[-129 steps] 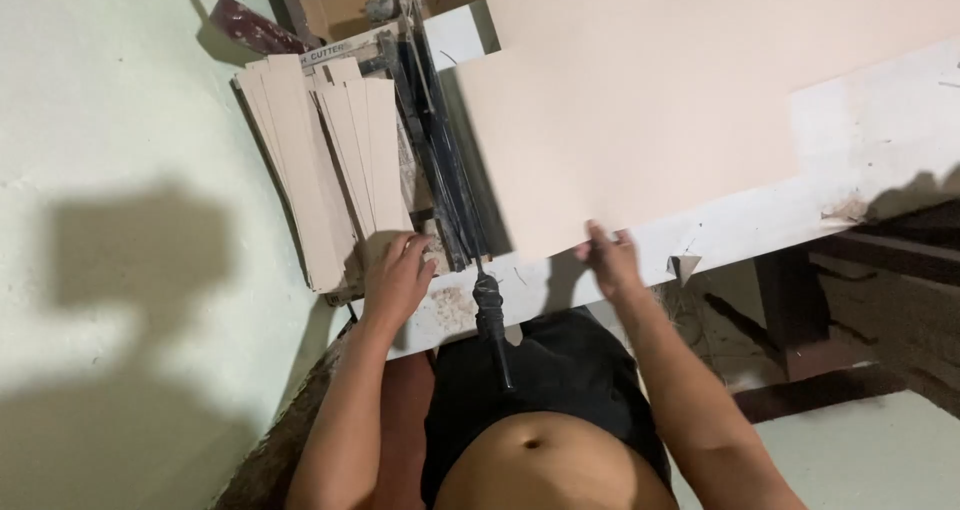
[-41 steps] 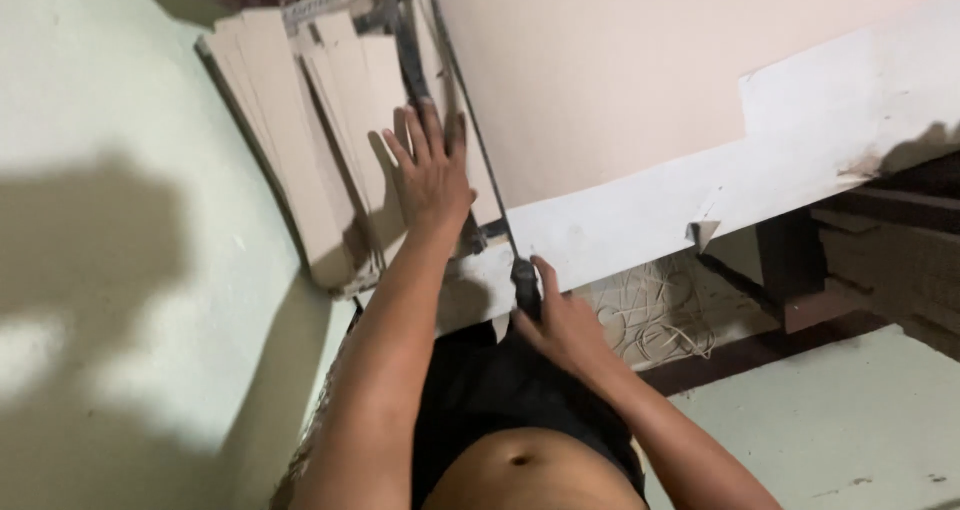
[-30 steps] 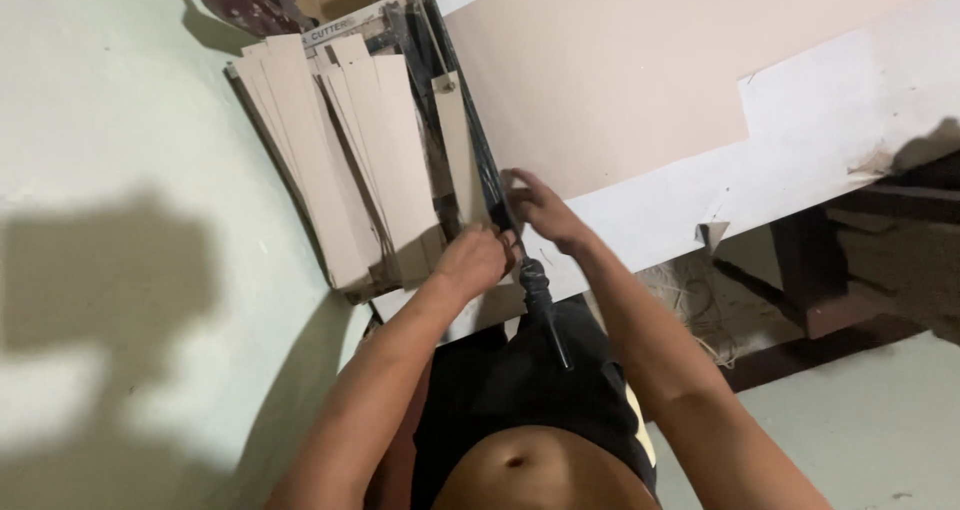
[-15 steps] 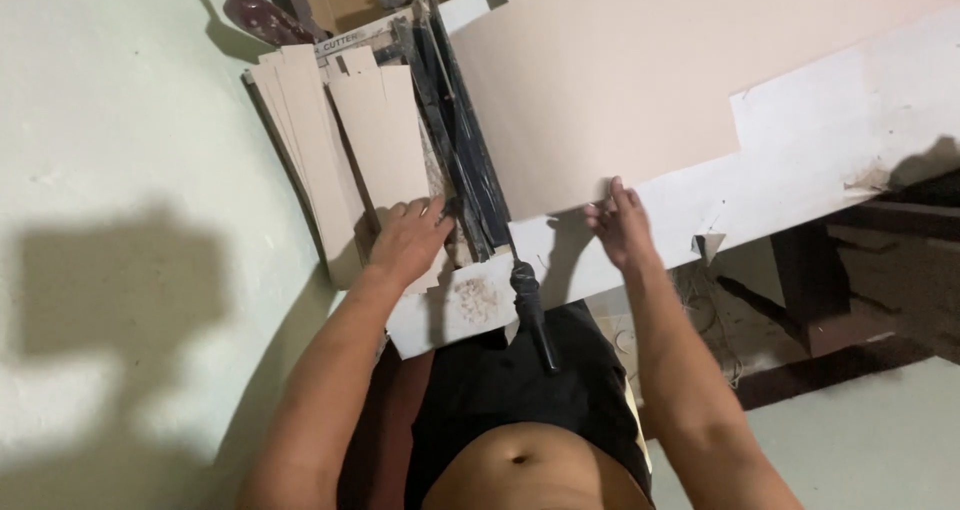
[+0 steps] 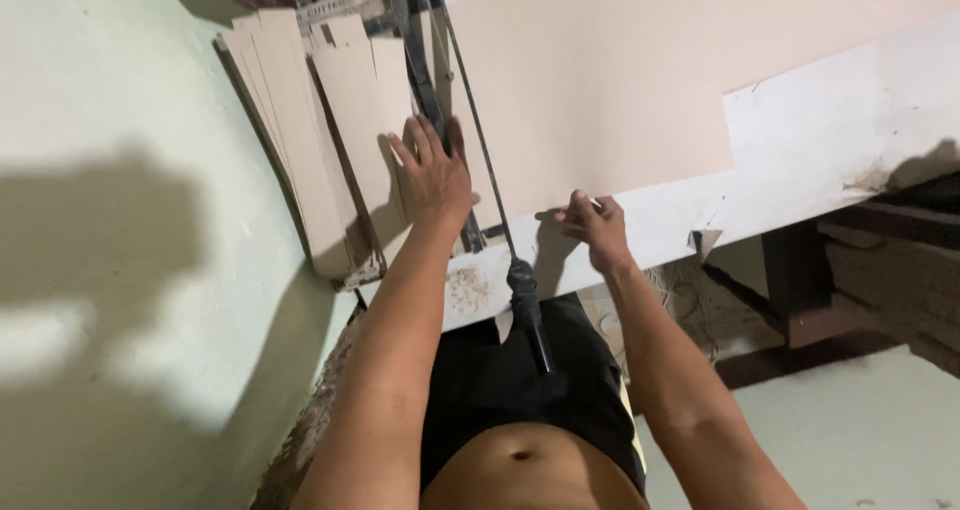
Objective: The person uses a manual guillotine paper cutter to slice a large sheet of cardboard into smaller rectangular pieces. They repeatedly align the sheet, pull down the cutting lever, and stack the cut pieces on the table.
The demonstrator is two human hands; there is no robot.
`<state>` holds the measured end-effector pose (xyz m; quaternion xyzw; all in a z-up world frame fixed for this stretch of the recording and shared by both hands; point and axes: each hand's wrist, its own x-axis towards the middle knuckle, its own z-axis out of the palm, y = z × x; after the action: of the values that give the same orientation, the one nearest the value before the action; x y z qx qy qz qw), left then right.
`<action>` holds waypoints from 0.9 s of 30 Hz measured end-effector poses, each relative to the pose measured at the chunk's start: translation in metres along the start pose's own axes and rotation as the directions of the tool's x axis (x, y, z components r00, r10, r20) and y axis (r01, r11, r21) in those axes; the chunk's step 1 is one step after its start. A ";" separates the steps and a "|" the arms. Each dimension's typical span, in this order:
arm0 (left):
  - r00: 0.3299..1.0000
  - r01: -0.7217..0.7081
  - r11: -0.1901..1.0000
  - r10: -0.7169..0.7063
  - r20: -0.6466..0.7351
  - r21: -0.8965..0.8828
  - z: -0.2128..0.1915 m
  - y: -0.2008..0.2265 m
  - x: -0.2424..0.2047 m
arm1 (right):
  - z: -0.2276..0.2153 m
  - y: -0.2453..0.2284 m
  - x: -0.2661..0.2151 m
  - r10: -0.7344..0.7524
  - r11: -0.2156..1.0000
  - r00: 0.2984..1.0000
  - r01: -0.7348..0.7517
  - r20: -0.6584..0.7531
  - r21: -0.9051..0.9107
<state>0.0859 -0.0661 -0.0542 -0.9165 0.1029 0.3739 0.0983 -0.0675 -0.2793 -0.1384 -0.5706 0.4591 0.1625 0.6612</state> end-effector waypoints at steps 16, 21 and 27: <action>0.999 -0.021 0.990 0.026 0.034 -0.139 0.010 -0.001 0.012 | 0.069 0.033 -0.115 0.079 0.132 0.955 0.273 0.285 -0.953; 0.983 -0.110 0.992 0.119 -0.141 0.067 0.000 -0.002 -0.008 | 0.068 -0.115 -0.222 0.115 0.549 0.965 0.135 0.235 -0.825; 0.833 -0.367 0.380 0.541 -0.117 -0.849 0.113 -0.008 0.036 | 0.035 -0.102 -0.154 0.018 0.825 0.988 0.071 0.152 -0.560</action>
<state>0.0376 -0.0334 -0.1579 -0.7424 0.1470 0.4682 -0.4560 -0.0582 -0.2305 0.0433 -0.7327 0.3313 0.3243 0.4983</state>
